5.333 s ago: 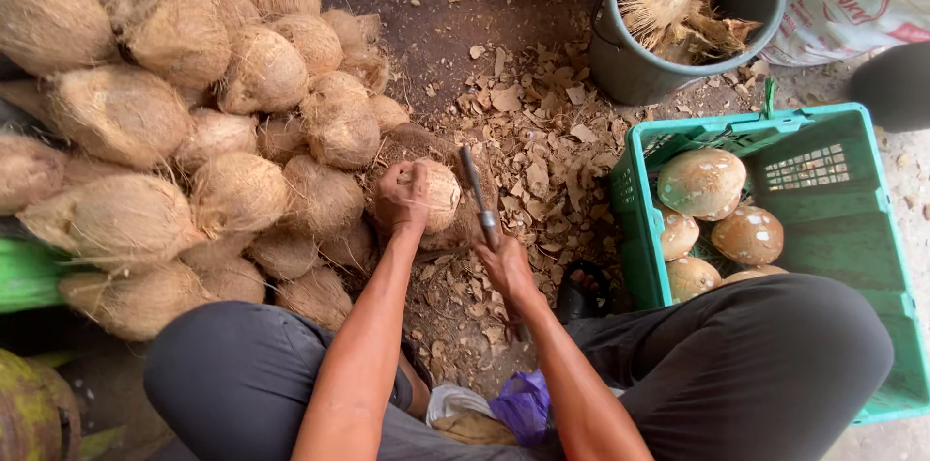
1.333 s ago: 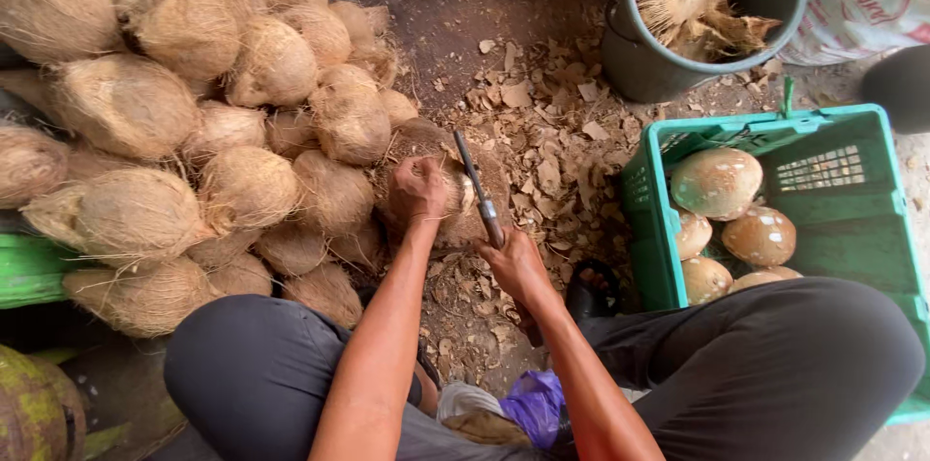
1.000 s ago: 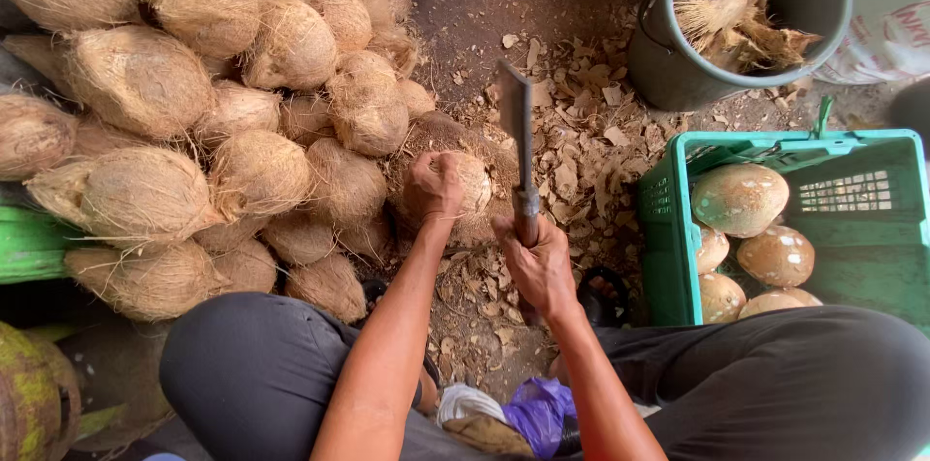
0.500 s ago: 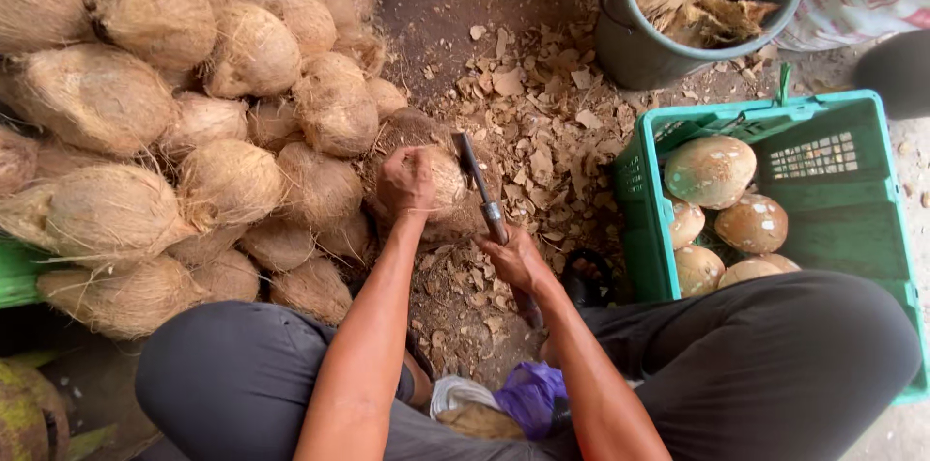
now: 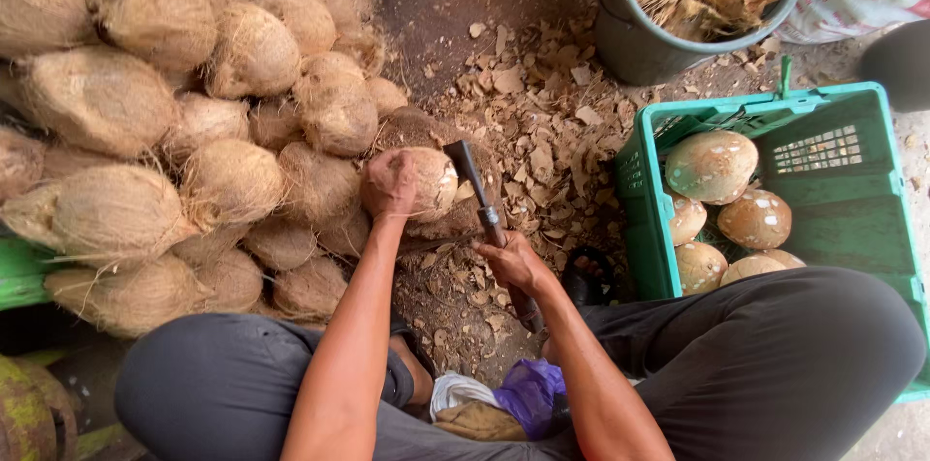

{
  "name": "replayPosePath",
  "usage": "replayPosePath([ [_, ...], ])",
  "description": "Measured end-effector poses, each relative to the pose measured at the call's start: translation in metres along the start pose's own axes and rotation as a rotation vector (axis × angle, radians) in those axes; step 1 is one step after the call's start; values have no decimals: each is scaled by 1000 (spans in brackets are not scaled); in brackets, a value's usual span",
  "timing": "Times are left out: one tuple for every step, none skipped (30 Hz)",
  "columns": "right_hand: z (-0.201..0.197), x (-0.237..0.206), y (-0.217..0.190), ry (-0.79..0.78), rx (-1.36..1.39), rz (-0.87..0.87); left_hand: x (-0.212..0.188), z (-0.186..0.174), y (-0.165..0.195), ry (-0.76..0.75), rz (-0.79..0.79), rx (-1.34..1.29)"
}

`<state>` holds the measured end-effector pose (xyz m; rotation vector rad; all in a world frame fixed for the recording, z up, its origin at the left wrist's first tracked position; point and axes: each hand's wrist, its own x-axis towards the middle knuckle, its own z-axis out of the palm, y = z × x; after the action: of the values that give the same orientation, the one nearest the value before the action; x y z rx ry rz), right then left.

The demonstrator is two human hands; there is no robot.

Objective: The person sits on a low stool and trims the husk off coconuts, striking the outer husk with a machete while holding each coconut between the knees. Trimmed coconuts are placed into a green plastic crate, and loose husk pieces are set aside.

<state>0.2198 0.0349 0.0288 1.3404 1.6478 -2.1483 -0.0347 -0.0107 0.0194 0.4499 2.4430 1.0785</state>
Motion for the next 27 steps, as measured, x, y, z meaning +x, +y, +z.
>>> replayPosePath([
  [2,-1,-1,31,-43,-7,-2,-4,4,-62,-32,39],
  [3,-2,-3,30,-26,-37,-4,-8,8,-126,-69,84],
  [5,-3,-4,25,-8,-57,-7,-12,12,-134,-77,49],
  [7,-6,-6,17,11,-75,-11,-16,15,-141,-89,17],
  [8,-8,-7,16,-11,-75,-13,-19,17,-142,-95,-19],
  [9,-10,-9,21,-35,-88,-16,-23,17,-135,-83,-138],
  [9,-11,-12,27,-61,-105,-18,-25,17,-129,-66,-258],
  [9,-13,-14,33,-34,-133,-19,-27,15,-124,-56,-375],
  [9,-15,-17,32,-5,-152,-19,-28,12,-159,-2,-430],
  [9,-18,-20,33,27,-168,-19,-27,9,-198,51,-484],
  [9,-20,-23,31,20,-172,-18,-25,6,-244,106,-539],
  [9,-24,-26,31,13,-176,-17,-21,4,-207,56,-537],
  [9,-28,-29,30,1,-184,-15,-16,2,-167,7,-538],
  [11,-32,-33,38,-22,-173,-13,-11,1,-124,-34,-543],
  [11,-37,-36,48,-46,-168,-10,-4,1,-57,-4,-429],
  [11,-41,-40,57,-68,-156,-8,0,0,9,19,-312],
  [11,-44,-43,71,-72,-143,-8,4,-1,75,31,-188],
  [10,-47,-47,86,-74,-127,-6,8,-1,73,18,-164],
  [9,-48,-50,105,-77,-116,-6,10,0,71,8,-142],
  [8,-49,-52,115,-22,-168,-5,12,1,71,-3,-124],
  [8,-48,-54,122,30,-216,-4,14,3,70,-28,-108],
  [10,-47,-55,126,85,-261,-4,15,4,70,-56,-88],
  [12,-47,-55,131,144,-335,-4,15,5,72,-82,-67],
  [17,-44,-56,136,203,-413,-4,15,5,62,-106,-47],
  [20,-43,-56,143,263,-492,-4,16,6,50,-126,-29],
  [26,-41,-56,126,212,-357,-5,16,6,32,-146,-10],
  [30,-40,-57,111,163,-216,-6,16,6,35,-120,-56],
])
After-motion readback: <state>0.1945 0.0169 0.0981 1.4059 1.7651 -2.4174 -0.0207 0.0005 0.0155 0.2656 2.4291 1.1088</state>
